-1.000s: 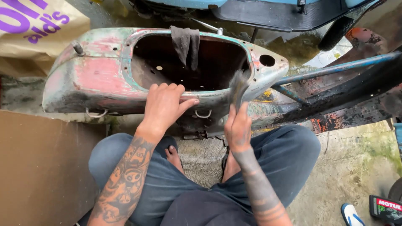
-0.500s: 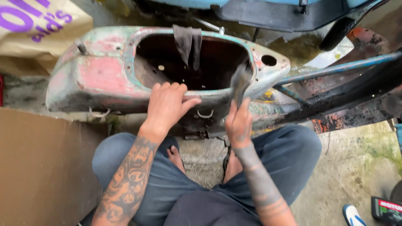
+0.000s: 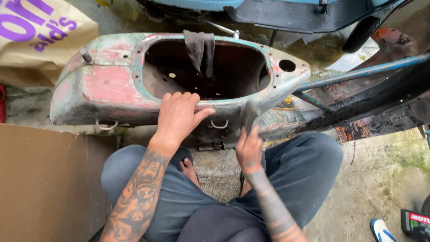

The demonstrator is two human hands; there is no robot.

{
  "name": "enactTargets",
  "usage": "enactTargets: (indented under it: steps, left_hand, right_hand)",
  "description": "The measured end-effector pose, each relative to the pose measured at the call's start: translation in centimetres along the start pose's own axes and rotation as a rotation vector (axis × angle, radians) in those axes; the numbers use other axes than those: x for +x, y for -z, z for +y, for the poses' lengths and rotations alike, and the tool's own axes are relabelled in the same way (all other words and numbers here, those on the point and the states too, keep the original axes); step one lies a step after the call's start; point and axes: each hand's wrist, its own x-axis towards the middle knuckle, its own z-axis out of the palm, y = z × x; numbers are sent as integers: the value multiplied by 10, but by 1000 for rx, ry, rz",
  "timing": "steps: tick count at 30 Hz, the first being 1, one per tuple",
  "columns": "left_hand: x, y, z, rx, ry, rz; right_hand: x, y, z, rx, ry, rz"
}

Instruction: Scrubbing a metal scooter frame component with a wire brush to clean the surface.

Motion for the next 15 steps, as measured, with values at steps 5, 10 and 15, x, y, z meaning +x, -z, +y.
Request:
enactTargets:
  steps: [5, 10, 15]
  left_hand:
    - [5, 4, 1, 7, -8, 2]
    - [2, -1, 0, 14, -29, 32]
    - [1, -1, 0, -1, -3, 0]
  right_hand:
    - [16, 11, 4, 92, -98, -105]
    - [38, 32, -15, 189, -57, -70]
    - [-52, -32, 63, 64, -118, -182]
